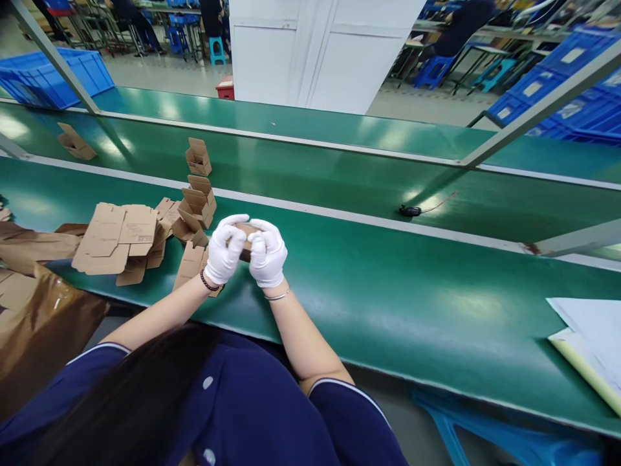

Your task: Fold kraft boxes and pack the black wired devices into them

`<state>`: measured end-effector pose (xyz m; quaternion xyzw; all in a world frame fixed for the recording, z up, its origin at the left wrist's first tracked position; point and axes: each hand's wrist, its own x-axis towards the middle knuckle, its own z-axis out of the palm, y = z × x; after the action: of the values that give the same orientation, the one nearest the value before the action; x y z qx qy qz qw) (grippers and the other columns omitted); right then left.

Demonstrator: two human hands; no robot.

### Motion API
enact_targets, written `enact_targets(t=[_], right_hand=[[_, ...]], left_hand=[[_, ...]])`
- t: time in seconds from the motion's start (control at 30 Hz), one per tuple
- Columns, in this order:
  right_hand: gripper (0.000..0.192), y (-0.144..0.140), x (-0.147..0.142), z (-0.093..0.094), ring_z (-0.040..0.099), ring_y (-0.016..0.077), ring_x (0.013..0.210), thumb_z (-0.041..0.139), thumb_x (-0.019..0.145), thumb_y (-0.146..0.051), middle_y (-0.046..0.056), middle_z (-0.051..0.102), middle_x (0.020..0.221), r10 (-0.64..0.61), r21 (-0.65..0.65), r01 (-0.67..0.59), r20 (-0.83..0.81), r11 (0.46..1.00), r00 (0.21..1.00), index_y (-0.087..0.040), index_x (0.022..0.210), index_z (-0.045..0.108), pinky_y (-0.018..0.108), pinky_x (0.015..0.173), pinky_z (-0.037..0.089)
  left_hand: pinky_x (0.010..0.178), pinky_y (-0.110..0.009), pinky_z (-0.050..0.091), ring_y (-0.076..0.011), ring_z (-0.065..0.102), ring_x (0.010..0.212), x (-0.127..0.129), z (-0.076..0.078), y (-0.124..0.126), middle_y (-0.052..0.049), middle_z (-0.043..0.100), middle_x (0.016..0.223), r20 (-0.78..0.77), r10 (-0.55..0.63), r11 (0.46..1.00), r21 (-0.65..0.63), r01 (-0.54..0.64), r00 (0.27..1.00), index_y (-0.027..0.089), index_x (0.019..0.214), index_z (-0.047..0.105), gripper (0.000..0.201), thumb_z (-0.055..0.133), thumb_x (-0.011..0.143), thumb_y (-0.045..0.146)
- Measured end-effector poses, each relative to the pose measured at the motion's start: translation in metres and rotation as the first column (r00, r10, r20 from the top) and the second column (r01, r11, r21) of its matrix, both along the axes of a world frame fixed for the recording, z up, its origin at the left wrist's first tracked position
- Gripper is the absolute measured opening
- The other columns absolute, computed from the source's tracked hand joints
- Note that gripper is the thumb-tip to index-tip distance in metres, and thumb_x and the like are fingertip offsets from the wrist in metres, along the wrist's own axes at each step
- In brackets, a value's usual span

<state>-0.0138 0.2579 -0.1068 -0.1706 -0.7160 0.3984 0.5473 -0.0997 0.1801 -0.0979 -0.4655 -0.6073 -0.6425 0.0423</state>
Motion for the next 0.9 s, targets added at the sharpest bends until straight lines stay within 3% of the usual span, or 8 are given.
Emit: enact_targets(t=[0.17, 0.33, 0.47, 0.53, 0.63, 0.73, 0.83, 0.9], right_hand=[[0.046, 0.000, 0.003, -0.004, 0.062, 0.0209, 0.118, 0.043, 0.096, -0.059, 0.010, 0.060, 0.132, -0.054, -0.454, 0.003, -0.099, 0.891, 0.994, -0.025, 0.125, 0.055, 0.037, 0.087, 0.057], [0.062, -0.009, 0.009, -0.007, 0.070, 0.0211, 0.094, 0.035, 0.094, -0.070, 0.010, 0.067, 0.124, 0.495, -0.727, -0.421, -0.128, 0.542, 0.859, -0.025, 0.130, 0.056, 0.028, 0.053, 0.054], [0.050, 0.018, 0.014, -0.007, 0.068, 0.0205, 0.077, 0.055, 0.090, -0.058, 0.009, 0.073, 0.108, 0.434, -0.541, -0.239, 0.268, 0.807, 0.860, -0.021, 0.121, 0.066, 0.031, 0.056, 0.055], [0.033, 0.034, 0.019, -0.006, 0.069, 0.0234, 0.080, 0.066, 0.085, -0.046, 0.009, 0.075, 0.101, 0.313, -0.276, -0.170, 0.644, 0.946, 0.698, -0.022, 0.105, 0.073, 0.032, 0.063, 0.055], [0.017, 0.050, 0.026, 0.001, 0.070, 0.0245, 0.084, 0.068, 0.085, -0.034, 0.007, 0.076, 0.097, 0.116, 0.044, -0.346, 0.896, 0.937, 0.428, -0.025, 0.096, 0.076, 0.032, 0.071, 0.055], [0.021, 0.079, 0.033, 0.011, 0.070, 0.0220, 0.091, 0.063, 0.090, -0.043, 0.002, 0.077, 0.100, 0.123, 0.138, -0.469, 0.866, 0.872, 0.484, -0.030, 0.099, 0.076, 0.032, 0.080, 0.055], [0.028, 0.153, 0.046, 0.017, 0.067, 0.0219, 0.108, 0.054, 0.095, -0.039, 0.005, 0.074, 0.114, -0.011, 0.186, -0.186, 0.736, 0.965, 0.677, -0.026, 0.106, 0.075, 0.036, 0.098, 0.050], [0.030, 0.216, 0.060, 0.014, 0.063, 0.0238, 0.115, 0.052, 0.093, -0.023, 0.014, 0.069, 0.123, -0.191, 0.163, 0.103, 0.764, 0.981, 0.616, -0.016, 0.115, 0.071, 0.040, 0.103, 0.045]], left_hand=[[0.095, -0.037, 0.055, -0.0244, 0.065, 0.112, -0.008, -0.004, -0.003, -0.020, 0.040, 0.153, -0.033, 0.075, 0.995, 0.070, -0.073, 0.997, 0.026, 0.153, 0.026, 0.093, 0.074, 0.080, 0.057], [0.107, -0.040, 0.048, -0.0271, 0.057, 0.128, 0.001, -0.013, -0.003, -0.019, 0.045, 0.150, 0.049, 0.125, 0.992, 0.008, -0.125, 0.991, 0.025, 0.157, 0.019, 0.081, 0.057, 0.092, 0.056], [0.117, -0.047, 0.037, -0.0306, 0.047, 0.139, -0.001, -0.025, 0.002, -0.017, 0.050, 0.148, -0.022, 0.021, 0.968, -0.250, -0.026, 1.000, 0.022, 0.153, 0.032, 0.069, 0.056, 0.094, 0.047], [0.117, -0.052, 0.035, -0.0359, 0.046, 0.139, -0.007, -0.030, 0.007, -0.020, 0.050, 0.148, -0.117, 0.005, 0.934, -0.355, -0.047, 0.993, 0.018, 0.155, 0.026, 0.087, 0.069, 0.083, 0.040], [0.107, -0.057, 0.044, -0.0404, 0.057, 0.124, -0.016, -0.036, 0.017, -0.022, 0.059, 0.135, -0.111, -0.106, 0.830, -0.557, 0.026, 0.988, 0.012, 0.157, 0.019, 0.107, 0.077, 0.069, 0.031], [0.100, -0.054, 0.049, -0.0386, 0.062, 0.117, -0.020, -0.044, 0.021, -0.020, 0.062, 0.131, 0.099, -0.109, 0.702, -0.697, 0.147, 0.989, 0.014, 0.160, 0.007, 0.114, 0.075, 0.068, 0.023], [0.108, -0.056, 0.044, -0.0406, 0.053, 0.132, -0.024, -0.051, 0.018, -0.024, 0.049, 0.146, 0.205, 0.000, 0.660, -0.736, 0.154, 0.979, 0.016, 0.160, 0.001, 0.117, 0.073, 0.068, 0.017], [0.115, -0.059, 0.036, -0.0442, 0.037, 0.144, -0.024, -0.050, 0.014, -0.028, 0.030, 0.158, 0.161, 0.050, 0.704, -0.706, 0.080, 0.986, 0.014, 0.160, -0.001, 0.122, 0.078, 0.066, 0.021]])
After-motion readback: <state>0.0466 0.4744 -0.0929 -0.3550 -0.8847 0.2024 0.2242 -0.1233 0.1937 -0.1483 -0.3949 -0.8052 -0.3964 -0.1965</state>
